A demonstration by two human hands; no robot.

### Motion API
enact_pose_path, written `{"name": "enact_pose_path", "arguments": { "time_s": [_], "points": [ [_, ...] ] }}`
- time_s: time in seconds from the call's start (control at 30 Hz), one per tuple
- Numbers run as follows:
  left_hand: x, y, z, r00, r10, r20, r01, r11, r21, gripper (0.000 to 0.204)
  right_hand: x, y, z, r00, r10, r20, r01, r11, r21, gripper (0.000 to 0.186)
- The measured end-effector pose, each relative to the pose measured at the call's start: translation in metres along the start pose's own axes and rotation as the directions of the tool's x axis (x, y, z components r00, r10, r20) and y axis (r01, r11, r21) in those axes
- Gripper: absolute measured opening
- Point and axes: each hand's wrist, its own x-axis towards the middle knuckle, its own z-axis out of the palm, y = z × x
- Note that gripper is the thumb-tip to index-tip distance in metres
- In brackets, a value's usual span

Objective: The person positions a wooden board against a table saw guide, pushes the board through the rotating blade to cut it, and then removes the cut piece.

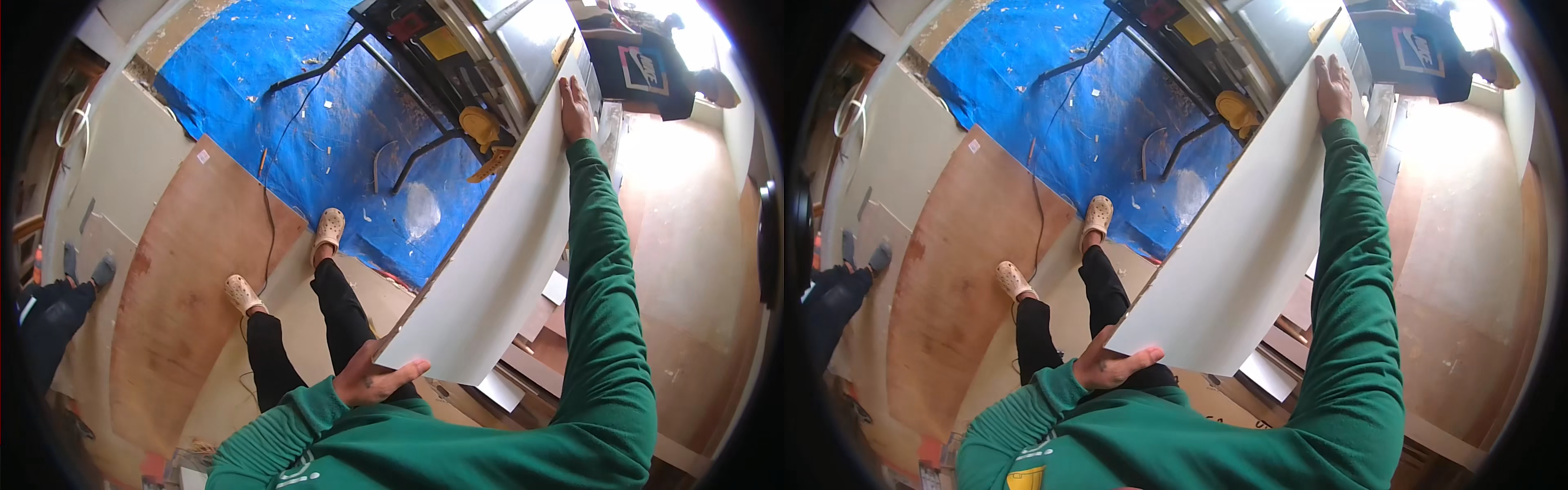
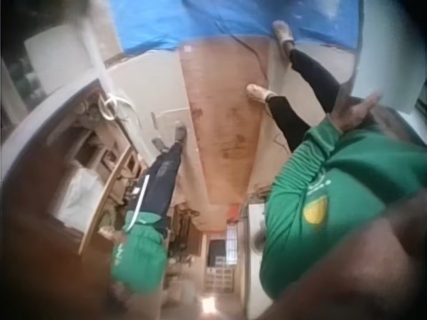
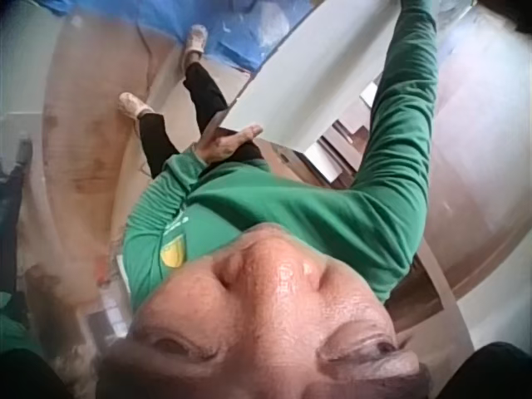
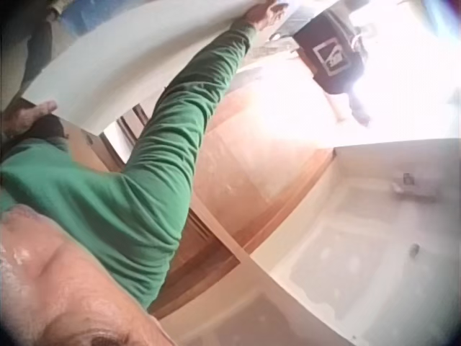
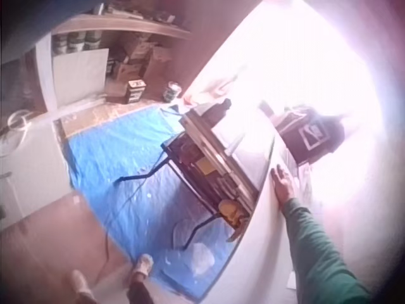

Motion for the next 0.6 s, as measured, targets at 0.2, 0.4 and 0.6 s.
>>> {"name": "enact_pose_path", "arguments": {
  "time_s": [0.2,0.4,0.6],
  "points": [
    [-0.019,-0.015,-0.004,0.988,0.142,-0.067,-0.144,0.989,-0.024,0.037,-0.028,-0.024,0.001,0.998,0.045,0.047,-0.042,0.998,-0.054,0.087],
    [-0.033,-0.015,-0.003,0.997,0.055,-0.058,-0.06,0.995,-0.079,0.034,-0.033,-0.021,0.002,1.0,0.014,0.02,-0.014,1.0,-0.002,0.088],
    [-0.041,-0.025,-0.01,0.999,0.034,-0.005,-0.034,0.999,-0.02,0.031,-0.037,-0.021,0.0,1.0,0.018,0.015,-0.018,0.999,0.044,0.088]
  ]
}}
